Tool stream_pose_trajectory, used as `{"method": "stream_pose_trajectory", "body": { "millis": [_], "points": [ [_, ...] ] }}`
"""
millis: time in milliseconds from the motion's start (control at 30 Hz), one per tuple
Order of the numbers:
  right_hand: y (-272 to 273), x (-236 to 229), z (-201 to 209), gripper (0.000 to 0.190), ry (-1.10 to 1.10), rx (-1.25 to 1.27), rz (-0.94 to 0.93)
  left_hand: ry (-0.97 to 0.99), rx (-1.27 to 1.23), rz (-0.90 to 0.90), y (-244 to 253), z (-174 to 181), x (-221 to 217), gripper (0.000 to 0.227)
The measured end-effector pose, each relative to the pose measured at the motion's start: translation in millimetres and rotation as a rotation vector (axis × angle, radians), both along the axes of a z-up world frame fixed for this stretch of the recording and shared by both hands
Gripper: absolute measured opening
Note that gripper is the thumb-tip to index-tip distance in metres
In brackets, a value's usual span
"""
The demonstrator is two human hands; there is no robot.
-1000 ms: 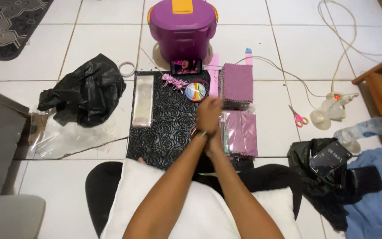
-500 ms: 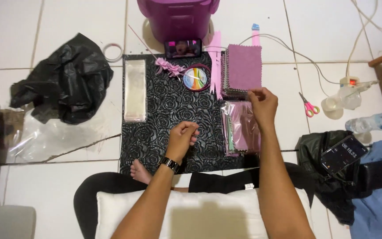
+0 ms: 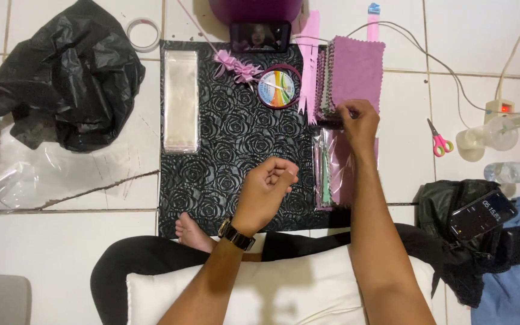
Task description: The person places a folded cloth into a clear plastic sleeve by hand.
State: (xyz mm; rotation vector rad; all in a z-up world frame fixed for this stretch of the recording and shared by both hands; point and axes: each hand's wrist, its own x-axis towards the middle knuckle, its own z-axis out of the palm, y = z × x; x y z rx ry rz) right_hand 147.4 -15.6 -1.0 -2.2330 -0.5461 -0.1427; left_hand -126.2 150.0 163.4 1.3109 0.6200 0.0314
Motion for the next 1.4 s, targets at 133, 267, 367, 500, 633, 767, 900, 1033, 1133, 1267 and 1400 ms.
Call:
{"method": "stream_pose_trajectory", "body": {
  "millis": [133, 267, 367, 500, 633, 767, 900, 1033, 1133, 1267, 1400],
  "points": [
    [-2.1, 1.8, -1.8, 0.004, 0.063, 0.001, -0.079, -0.037, 0.037, -0.029, -4.0, -1.1, 2.4, 0.021],
    [4.1, -5.9, 7.6, 0.025, -0.002, -0.08, -0.049, -0.032, 0.084, -0.041, -7.9, -5.9, 1.3, 0.018],
    [3.5, 1.3, -9.0, 0.011, 0.009, -0.068, -0.11, -0.017, 0.087, -0.056, -6.8, -12.9, 2.9, 0.019],
    [1.6, 5.7, -10.9, 0.006, 0.012, -0.008, -0.119, 0.0, 0.102, -0.07, -8.0, -15.9, 5.0, 0.018],
    [-0.1, 4.7, -8.7, 0.004, 0.115, 0.121, -0.144, 0.0, 0.11, -0.088, -9.8, -21.2, 7.4, 0.018],
    [7.9, -12.0, 28.7, 0.01, 0.089, 0.26, -0.183, -0.026, 0.124, -0.079, -9.6, -21.6, 9.3, 0.018],
    [4.0, -8.1, 90.1, 0.008, -0.22, 0.212, -0.024, -0.066, 0.235, -0.038, -5.5, -11.0, 10.9, 0.016],
    [26.3, -84.6, 193.4, 0.01, 0.107, 0.352, 0.026, -0.181, 0.274, 0.016, -4.1, 25.2, 15.6, 0.027],
    [41.2, -144.3, 211.7, 0.019, 0.38, 0.269, -0.03, -0.278, 0.151, -0.042, -0.5, 49.7, 20.2, 0.063],
    [37.8, -196.9, 185.9, 0.03, 0.728, 0.515, 0.18, -0.215, 0.101, -0.118, 2.1, -4.4, 19.8, 0.065],
    [11.9, -179.4, 157.0, 0.025, 0.508, 0.229, 0.276, -0.093, 0.323, -0.051, 5.0, -79.5, 6.6, 0.029]
  ]
}}
